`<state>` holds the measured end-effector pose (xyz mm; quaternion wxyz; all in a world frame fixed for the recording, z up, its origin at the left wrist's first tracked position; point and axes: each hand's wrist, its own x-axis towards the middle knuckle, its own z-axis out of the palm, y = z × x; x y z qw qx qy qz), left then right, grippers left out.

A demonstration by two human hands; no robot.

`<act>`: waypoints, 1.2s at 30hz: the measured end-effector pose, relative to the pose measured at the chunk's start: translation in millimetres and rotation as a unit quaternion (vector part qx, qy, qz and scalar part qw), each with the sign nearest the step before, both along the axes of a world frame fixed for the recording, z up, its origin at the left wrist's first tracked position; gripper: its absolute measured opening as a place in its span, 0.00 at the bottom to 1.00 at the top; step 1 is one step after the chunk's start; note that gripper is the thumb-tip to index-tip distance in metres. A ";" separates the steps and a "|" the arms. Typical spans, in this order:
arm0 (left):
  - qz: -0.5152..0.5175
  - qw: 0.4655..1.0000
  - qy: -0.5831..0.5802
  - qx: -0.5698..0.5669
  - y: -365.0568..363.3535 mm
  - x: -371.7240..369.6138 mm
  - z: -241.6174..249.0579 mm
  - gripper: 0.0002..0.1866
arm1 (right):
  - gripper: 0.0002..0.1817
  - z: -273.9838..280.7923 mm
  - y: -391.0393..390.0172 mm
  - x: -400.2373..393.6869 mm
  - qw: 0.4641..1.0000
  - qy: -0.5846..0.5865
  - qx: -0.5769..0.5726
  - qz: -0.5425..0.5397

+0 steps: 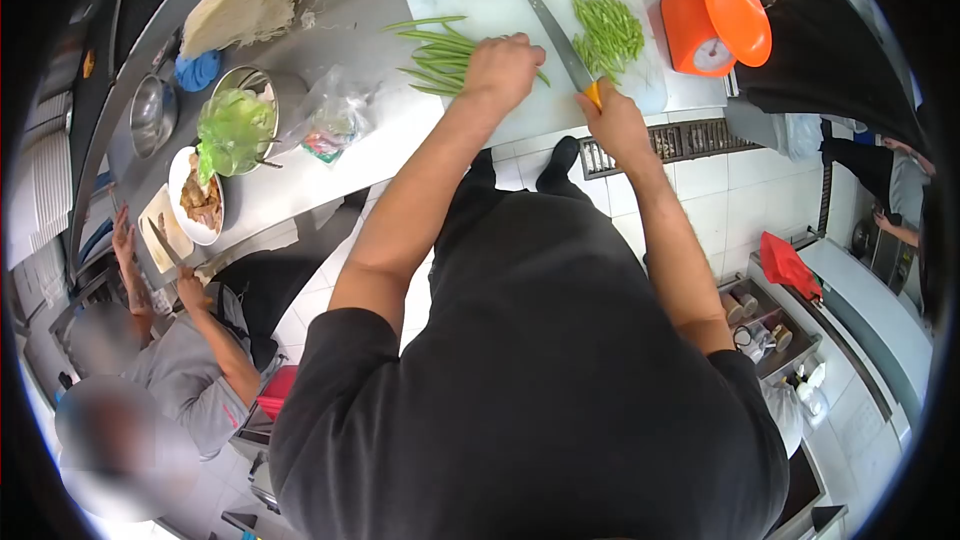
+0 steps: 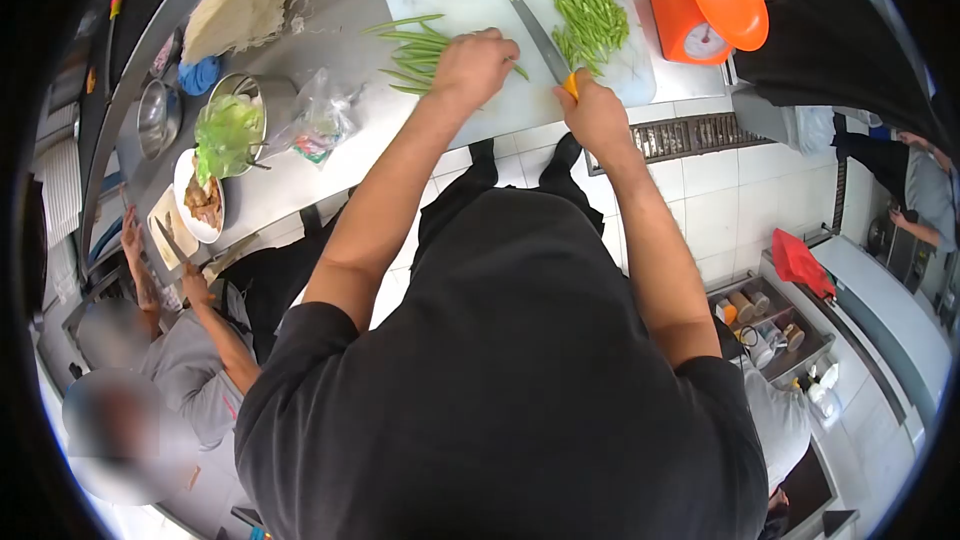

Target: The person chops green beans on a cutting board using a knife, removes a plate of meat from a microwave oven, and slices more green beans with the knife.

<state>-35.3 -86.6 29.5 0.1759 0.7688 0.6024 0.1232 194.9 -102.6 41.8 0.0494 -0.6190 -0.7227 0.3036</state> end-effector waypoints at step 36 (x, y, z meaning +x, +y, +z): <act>-0.037 0.996 -0.061 0.047 17.7 0.0 -28.0 0.07 | 0.19 4.9 -6.4 -19.2 0.997 -0.051 -0.003 0.066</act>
